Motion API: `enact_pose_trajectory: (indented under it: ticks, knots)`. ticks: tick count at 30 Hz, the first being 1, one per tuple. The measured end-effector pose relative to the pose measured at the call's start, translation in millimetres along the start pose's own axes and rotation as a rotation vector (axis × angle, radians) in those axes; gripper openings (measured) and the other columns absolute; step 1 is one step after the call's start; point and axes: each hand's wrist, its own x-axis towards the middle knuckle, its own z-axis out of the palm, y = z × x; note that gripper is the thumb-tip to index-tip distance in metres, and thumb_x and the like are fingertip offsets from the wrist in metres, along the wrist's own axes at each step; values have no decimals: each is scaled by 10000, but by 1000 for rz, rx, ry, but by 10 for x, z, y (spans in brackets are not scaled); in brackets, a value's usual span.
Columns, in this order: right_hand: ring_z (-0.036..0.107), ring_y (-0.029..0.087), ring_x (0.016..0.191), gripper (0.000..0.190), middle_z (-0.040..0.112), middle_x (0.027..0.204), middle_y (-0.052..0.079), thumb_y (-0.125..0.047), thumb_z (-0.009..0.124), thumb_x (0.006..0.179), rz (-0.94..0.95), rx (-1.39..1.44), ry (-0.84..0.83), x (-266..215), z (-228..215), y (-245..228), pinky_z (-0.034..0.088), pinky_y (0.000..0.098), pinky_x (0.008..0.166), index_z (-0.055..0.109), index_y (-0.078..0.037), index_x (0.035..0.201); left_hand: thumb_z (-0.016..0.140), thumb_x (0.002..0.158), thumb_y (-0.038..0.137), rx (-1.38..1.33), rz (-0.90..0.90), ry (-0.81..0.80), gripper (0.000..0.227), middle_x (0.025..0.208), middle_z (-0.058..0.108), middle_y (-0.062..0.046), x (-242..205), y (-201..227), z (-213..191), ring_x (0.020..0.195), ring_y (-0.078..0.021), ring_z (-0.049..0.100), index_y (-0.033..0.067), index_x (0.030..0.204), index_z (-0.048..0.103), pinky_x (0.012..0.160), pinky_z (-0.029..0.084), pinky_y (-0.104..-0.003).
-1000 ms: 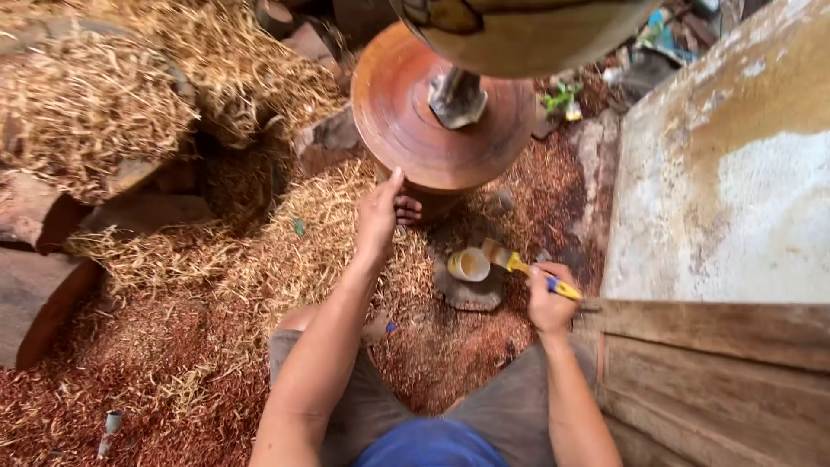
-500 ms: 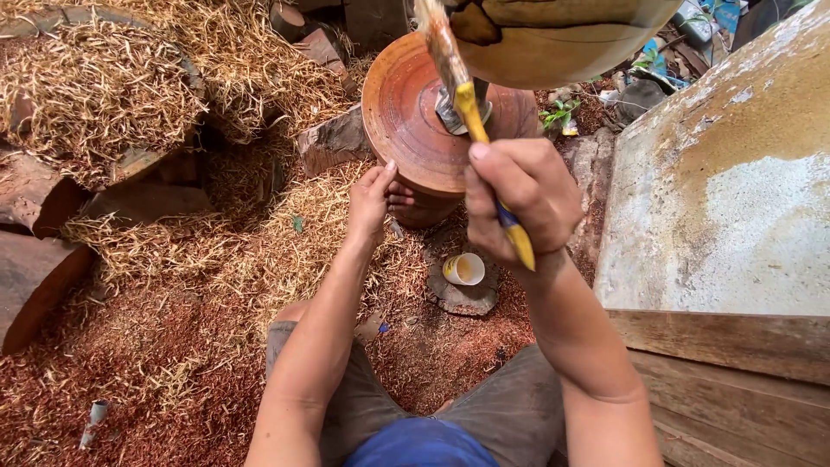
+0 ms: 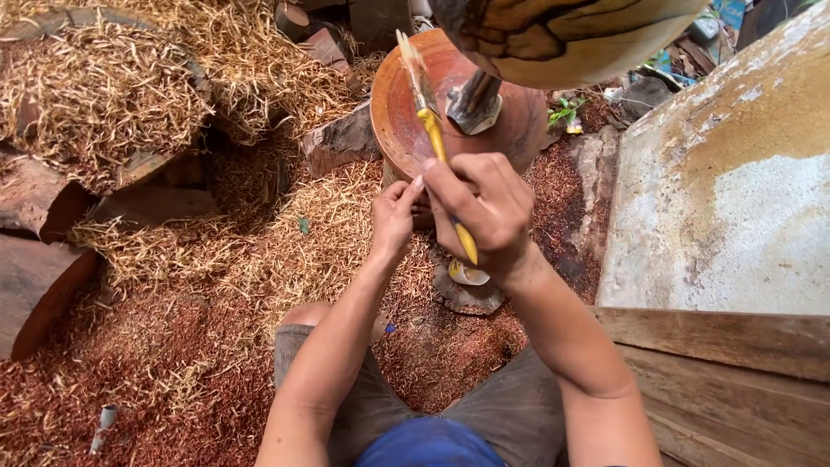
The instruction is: Applying a clear varnish or finish to a decorative wooden vase using a brush.
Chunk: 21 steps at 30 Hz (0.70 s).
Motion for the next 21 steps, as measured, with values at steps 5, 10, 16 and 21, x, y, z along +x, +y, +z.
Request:
enact_pose_trajectory:
  ticks: [5,10,16,21]
  knots:
    - [673,204,794,233,690,930,86,-63,728,991,-147,-107,69,-563,-354,687,580,332,623,726,-119,1217,671,972,321,70,11,27,281,784,743,-81,96,55,-109,696,-165,705,64,863,704,704,604,-344]
    - [652,198,741,270,659,847,73,-390,656,989,-226,-140,127,-1034,-735,916,562,340,543,725,-169,1127,675,979,333,86,41,70,283,772,736,-68,195,141,-229,694,-145,703,76,865,708,725,604,-315]
    - [647,178,819,208,657,952,37,-99,759,990,-316,-184,-8,-875,-232,560,597,320,627,730,-176,1181,678,977,325,77,65,45,283,747,717,-46,322,110,-282,630,-132,675,75,851,713,650,603,-305]
    - [658,199,838,144,664,966,63,-169,690,1054,-183,72,157,-445,-9,765,579,350,647,717,-140,1193,671,995,311,47,96,51,262,735,707,-33,308,175,-291,617,-120,662,92,864,731,636,600,-304]
